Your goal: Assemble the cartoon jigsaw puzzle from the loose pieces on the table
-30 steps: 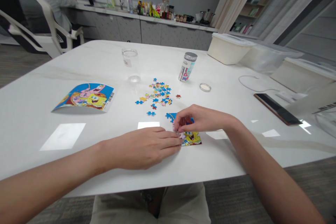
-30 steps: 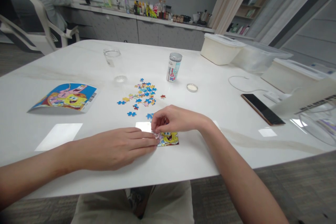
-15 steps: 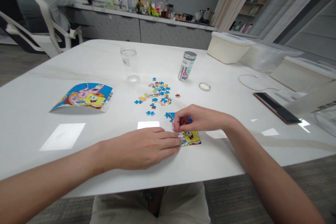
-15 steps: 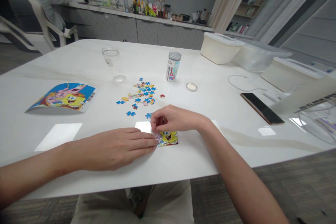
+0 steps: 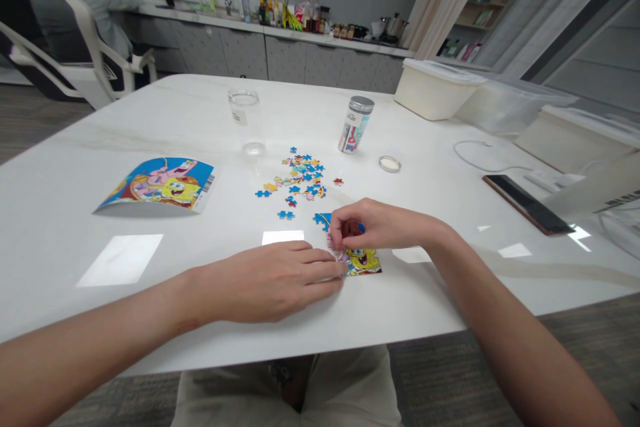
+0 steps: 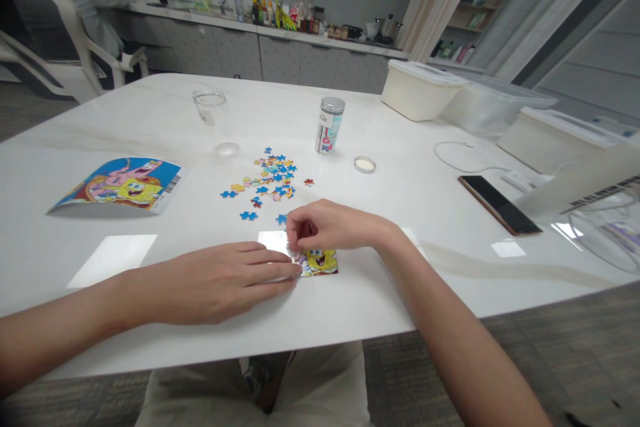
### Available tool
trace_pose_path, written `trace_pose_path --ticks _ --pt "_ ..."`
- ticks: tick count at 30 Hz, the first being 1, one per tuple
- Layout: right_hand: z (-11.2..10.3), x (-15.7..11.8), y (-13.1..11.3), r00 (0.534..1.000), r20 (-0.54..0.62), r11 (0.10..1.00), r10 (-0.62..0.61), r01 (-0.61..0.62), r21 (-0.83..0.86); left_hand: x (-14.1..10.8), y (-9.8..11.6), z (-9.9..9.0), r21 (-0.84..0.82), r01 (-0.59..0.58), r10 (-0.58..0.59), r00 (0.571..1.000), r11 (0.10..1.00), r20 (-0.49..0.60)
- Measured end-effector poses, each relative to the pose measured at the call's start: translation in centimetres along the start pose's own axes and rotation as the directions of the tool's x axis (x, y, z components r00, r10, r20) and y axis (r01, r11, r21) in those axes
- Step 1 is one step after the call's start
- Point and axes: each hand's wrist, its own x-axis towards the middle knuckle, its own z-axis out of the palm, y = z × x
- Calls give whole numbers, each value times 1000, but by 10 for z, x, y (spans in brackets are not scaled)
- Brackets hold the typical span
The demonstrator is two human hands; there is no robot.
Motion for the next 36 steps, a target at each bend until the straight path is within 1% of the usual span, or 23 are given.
trace_pose_path --ticks 10,20,24,28,33,36 --pt "0 -1 -2 1000 -2 1000 16 -16 18 0 0 2 7 0 0 1000 1000 14" --pt "0 -1 0 1000 -14 998 24 -24 -50 0 -1 2 8 -2 2 1000 1000 16" --pt "-1 0 0 1000 -17 996 13 -15 -83 0 -1 1 13 -9 9 1000 1000 11" --pt "-4 -2 0 999 -46 993 -29 23 -116 0 -1 0 4 -5 5 1000 1000 6" --pt "-10 -7 2 993 -113 977 -26 1 -212 0 -1 -1 15 -16 16 1000 1000 20" --pt "-11 -7 4 994 -104 964 -28 0 -267 0 -1 -1 1 -12 12 1000 1000 5"
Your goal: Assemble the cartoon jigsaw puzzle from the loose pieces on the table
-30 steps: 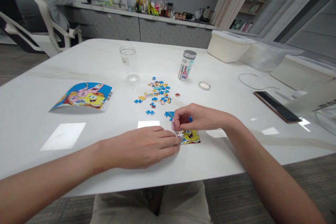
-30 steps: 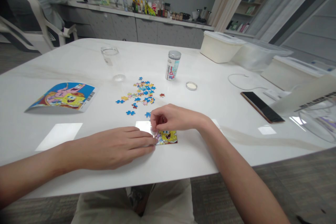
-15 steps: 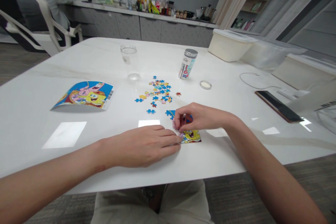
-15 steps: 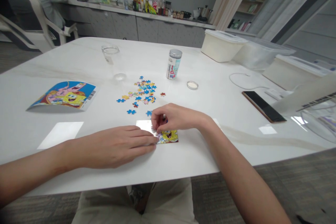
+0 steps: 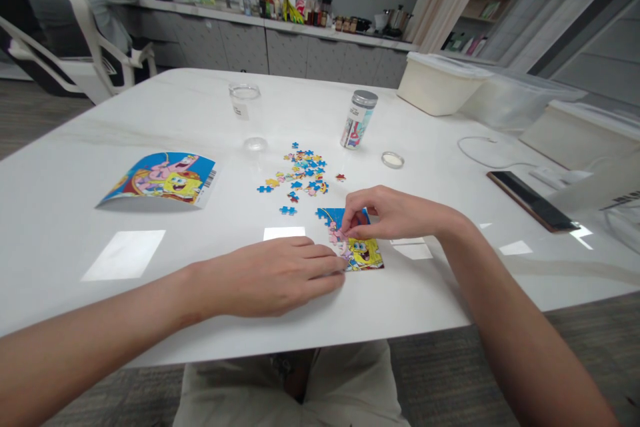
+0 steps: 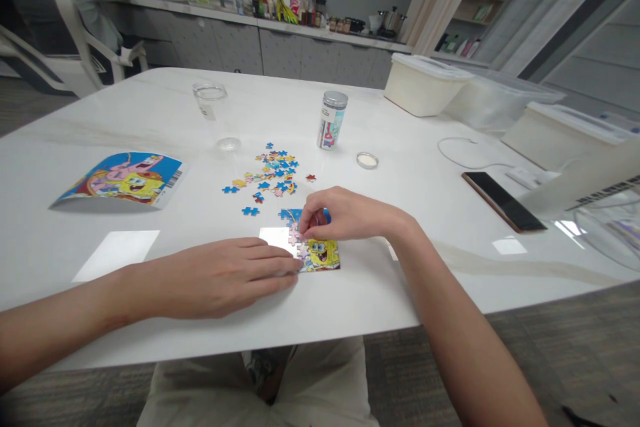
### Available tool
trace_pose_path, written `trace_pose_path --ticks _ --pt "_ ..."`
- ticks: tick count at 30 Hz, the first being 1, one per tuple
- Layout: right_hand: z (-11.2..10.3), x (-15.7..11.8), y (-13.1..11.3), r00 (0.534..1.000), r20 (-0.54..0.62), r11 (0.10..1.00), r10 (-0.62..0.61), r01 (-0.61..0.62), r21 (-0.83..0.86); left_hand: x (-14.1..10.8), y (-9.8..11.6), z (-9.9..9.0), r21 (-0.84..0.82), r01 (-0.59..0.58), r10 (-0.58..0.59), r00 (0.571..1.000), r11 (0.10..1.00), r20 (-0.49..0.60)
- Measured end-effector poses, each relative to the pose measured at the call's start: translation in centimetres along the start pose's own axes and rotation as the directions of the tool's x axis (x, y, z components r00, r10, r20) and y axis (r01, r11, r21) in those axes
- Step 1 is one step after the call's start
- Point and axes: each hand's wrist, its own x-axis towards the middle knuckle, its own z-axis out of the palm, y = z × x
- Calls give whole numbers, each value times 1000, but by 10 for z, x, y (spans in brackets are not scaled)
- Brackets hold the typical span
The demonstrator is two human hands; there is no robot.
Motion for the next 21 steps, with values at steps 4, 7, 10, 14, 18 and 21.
trace_pose_path --ticks 4,7,10,14,18,21 --pt "4 1 1 998 62 1000 -3 4 -12 1 0 0 -31 11 -11 1000 999 -26" --pt "6 3 0 995 100 1000 -14 15 -10 1 0 1 -36 15 -17 999 999 -38" --pt "8 4 -2 993 117 1000 -18 19 -4 1 1 1 -33 15 -17 999 999 -36" --pt "7 3 -6 994 113 999 -11 7 35 1 0 2 -39 15 -17 999 999 -37" --pt "5 2 -8 993 119 994 1 -14 107 1 0 1 -18 6 -6 1000 1000 0" --pt "3 3 -7 997 73 994 -12 3 113 0 1 1 0 9 -9 1000 1000 28"
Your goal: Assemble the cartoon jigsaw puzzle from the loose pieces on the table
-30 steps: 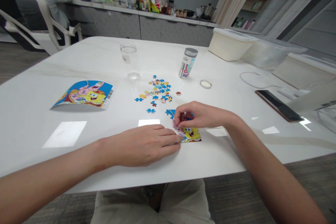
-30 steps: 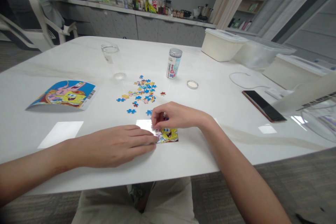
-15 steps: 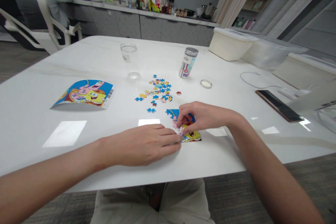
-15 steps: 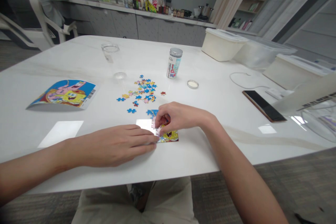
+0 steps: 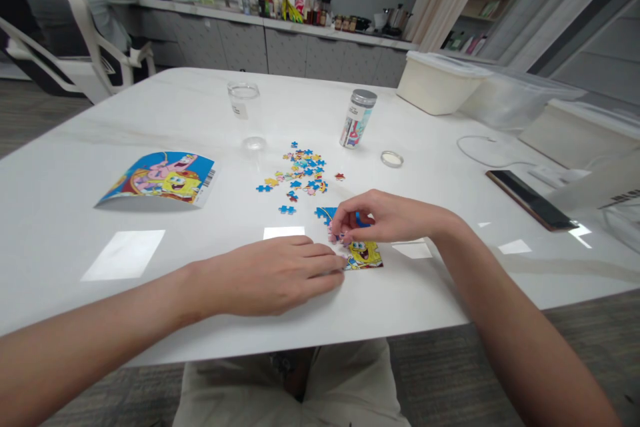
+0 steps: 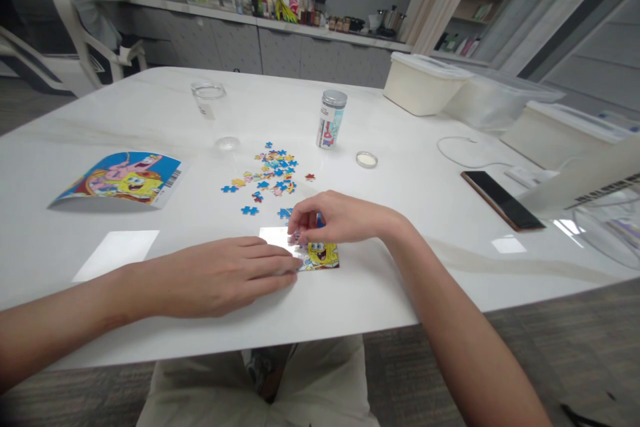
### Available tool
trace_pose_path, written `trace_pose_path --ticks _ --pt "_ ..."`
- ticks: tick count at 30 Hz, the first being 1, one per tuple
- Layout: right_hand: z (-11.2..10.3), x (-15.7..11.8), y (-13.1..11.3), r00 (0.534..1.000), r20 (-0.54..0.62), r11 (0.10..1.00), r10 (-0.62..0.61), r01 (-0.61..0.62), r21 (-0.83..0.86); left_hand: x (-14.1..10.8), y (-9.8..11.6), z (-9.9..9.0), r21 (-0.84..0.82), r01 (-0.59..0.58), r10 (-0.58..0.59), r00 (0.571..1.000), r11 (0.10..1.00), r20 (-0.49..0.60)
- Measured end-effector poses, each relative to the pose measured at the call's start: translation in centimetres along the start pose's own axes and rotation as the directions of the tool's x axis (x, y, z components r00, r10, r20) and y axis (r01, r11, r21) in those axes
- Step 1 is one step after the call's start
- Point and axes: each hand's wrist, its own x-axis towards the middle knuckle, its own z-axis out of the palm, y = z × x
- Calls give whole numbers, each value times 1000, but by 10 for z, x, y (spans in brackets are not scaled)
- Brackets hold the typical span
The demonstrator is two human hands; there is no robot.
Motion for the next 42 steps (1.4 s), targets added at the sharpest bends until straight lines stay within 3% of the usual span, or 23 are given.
trace_pose_path --ticks 10,23,27,29,34,36,40,42 --pt "-2 0 3 997 -47 998 53 -54 -19 0 0 -1 8 -7 7 1000 1000 20" --pt "-2 -1 1 998 -55 999 5 -7 -43 0 0 -3 -50 20 -18 999 999 30" --pt "-3 0 4 991 -115 997 74 -74 2 1 1 -4 -61 33 -32 999 998 11" --pt "-6 0 10 966 -220 990 138 -135 28 1 1 -6 -44 27 -27 999 999 17" --pt "-14 0 37 829 -482 929 282 -362 -79 -1 -2 -10 26 13 -13 1000 1000 21" --pt "-15 1 46 797 -516 889 315 -438 -134 -3 -6 -10 56 41 -40 999 998 -10" --pt "-18 -1 49 785 -537 876 308 -454 -162 -8 -16 -6 156 132 -121 990 979 -74" --pt "-21 -4 47 750 -601 881 276 -447 -155 -9 -21 -4 189 262 -237 961 947 -142"
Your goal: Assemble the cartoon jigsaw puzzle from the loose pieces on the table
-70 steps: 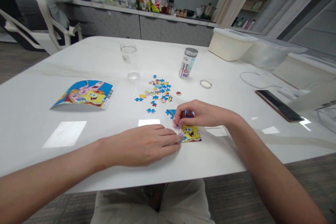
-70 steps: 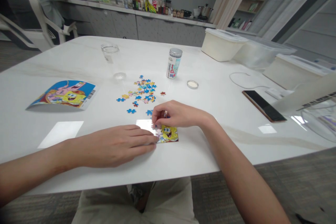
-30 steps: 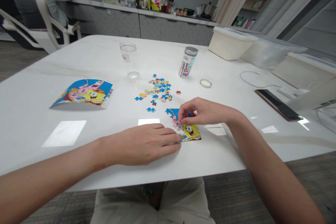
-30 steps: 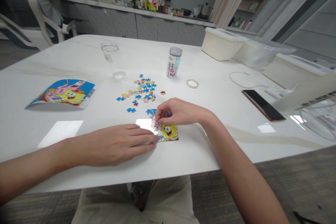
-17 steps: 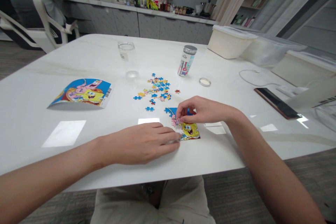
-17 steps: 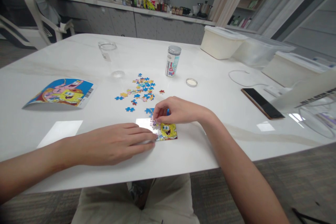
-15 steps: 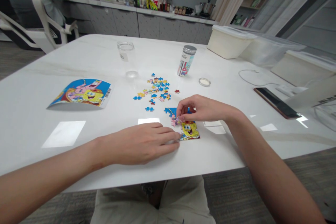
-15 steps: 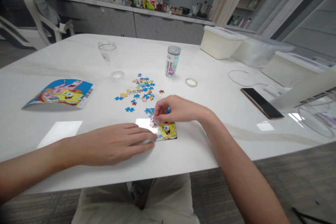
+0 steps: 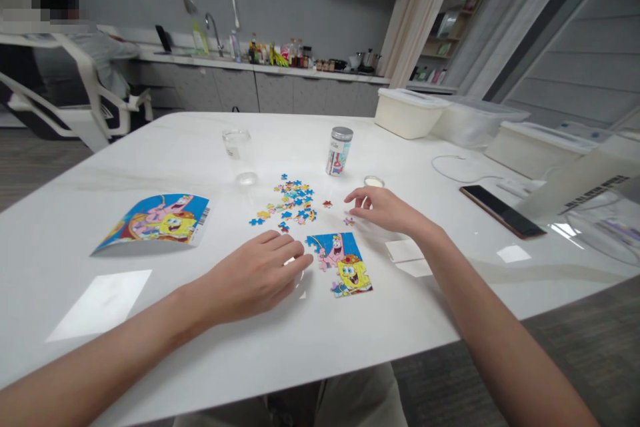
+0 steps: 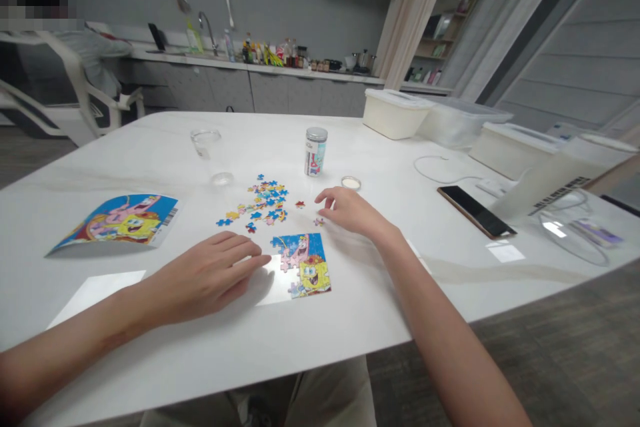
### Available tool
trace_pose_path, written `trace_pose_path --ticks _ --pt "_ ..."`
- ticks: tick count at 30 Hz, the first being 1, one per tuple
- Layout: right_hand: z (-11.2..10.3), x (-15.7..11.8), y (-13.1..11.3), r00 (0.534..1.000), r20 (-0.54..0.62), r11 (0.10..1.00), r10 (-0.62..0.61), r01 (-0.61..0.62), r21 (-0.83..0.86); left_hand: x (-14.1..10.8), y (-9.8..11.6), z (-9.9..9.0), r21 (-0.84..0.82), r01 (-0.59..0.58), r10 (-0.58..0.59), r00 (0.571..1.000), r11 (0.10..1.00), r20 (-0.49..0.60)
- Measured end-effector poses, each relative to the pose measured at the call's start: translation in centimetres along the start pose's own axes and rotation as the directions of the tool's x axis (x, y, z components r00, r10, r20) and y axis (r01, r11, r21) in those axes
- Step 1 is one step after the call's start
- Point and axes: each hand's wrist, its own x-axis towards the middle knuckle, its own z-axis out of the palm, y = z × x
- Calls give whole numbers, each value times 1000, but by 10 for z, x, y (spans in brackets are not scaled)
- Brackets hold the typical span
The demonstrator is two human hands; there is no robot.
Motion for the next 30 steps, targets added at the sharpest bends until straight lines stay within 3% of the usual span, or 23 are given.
trace_pose_path --ticks 2,5,7,9,15,20,24,30 --pt "-5 -1 2 994 -101 999 32 -33 -10 0 -3 2 78 204 -201 978 976 -49" --pt "-7 -3 9 974 -193 988 117 -134 -79 -2 -7 4 251 498 -505 862 830 -42" --pt "-4 -2 12 967 -207 976 148 -177 -128 -5 -9 5 346 583 -621 784 736 0" --pt "0 -2 13 969 -176 968 172 -199 -149 -8 -11 6 385 595 -662 747 706 60" --pt "7 -4 -5 990 -72 989 121 -126 -83 -8 -11 7 355 589 -666 732 726 147" --pt "18 -5 -11 998 -40 997 -50 47 -59 -9 -12 8 325 592 -656 743 737 134" --pt "30 -5 -11 977 -24 975 -213 211 -66 -13 -13 11 282 593 -635 769 754 80" --pt "31 -7 -17 970 49 969 -238 241 -53 -13 -11 11 328 574 -632 768 750 103"
